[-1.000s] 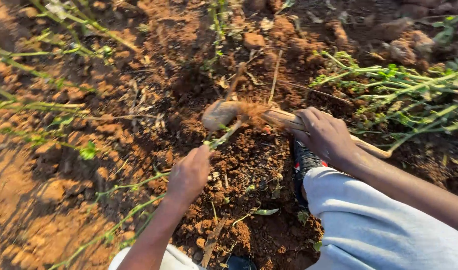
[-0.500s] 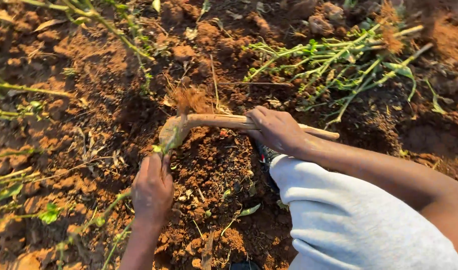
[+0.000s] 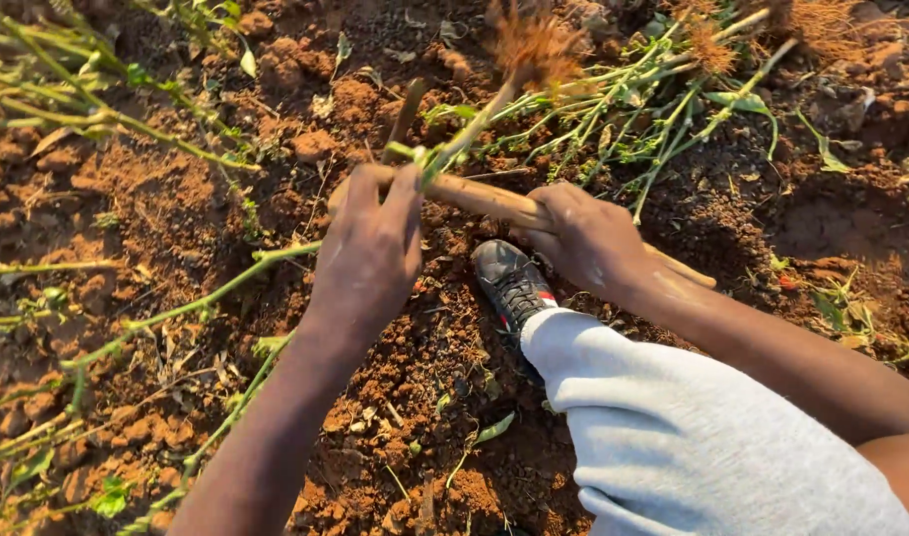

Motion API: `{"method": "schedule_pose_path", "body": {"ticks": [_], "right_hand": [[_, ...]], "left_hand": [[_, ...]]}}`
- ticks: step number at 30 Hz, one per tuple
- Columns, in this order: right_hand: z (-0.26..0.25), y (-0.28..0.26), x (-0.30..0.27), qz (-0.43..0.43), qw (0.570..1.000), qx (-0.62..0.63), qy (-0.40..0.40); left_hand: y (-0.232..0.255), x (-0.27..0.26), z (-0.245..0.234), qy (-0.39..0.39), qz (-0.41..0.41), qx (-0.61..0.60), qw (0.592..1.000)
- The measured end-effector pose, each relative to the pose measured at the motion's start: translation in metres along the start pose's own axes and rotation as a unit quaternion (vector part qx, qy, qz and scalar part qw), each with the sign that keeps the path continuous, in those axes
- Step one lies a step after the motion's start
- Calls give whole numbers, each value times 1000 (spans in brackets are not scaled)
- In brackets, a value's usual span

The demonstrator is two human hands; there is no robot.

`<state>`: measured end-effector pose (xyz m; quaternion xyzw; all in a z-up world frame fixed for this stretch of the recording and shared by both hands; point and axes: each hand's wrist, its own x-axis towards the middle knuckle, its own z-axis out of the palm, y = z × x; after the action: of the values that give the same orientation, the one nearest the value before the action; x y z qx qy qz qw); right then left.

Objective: Use a pick tool to dig up and remove plants from a garden bed.

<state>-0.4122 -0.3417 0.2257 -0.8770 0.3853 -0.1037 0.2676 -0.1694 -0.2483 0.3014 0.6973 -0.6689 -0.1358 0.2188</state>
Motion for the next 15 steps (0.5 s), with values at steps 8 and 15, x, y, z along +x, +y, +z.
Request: {"method": "schedule_pose_path", "body": {"ticks": [8,15], "right_hand": [[-43,57,-5,100,990,47,87],[-48,97,2,302,943,85,109]], "left_hand": [[15,91,21,94,178,-48,978],[15,152,51,40,140,-65,987]]}}
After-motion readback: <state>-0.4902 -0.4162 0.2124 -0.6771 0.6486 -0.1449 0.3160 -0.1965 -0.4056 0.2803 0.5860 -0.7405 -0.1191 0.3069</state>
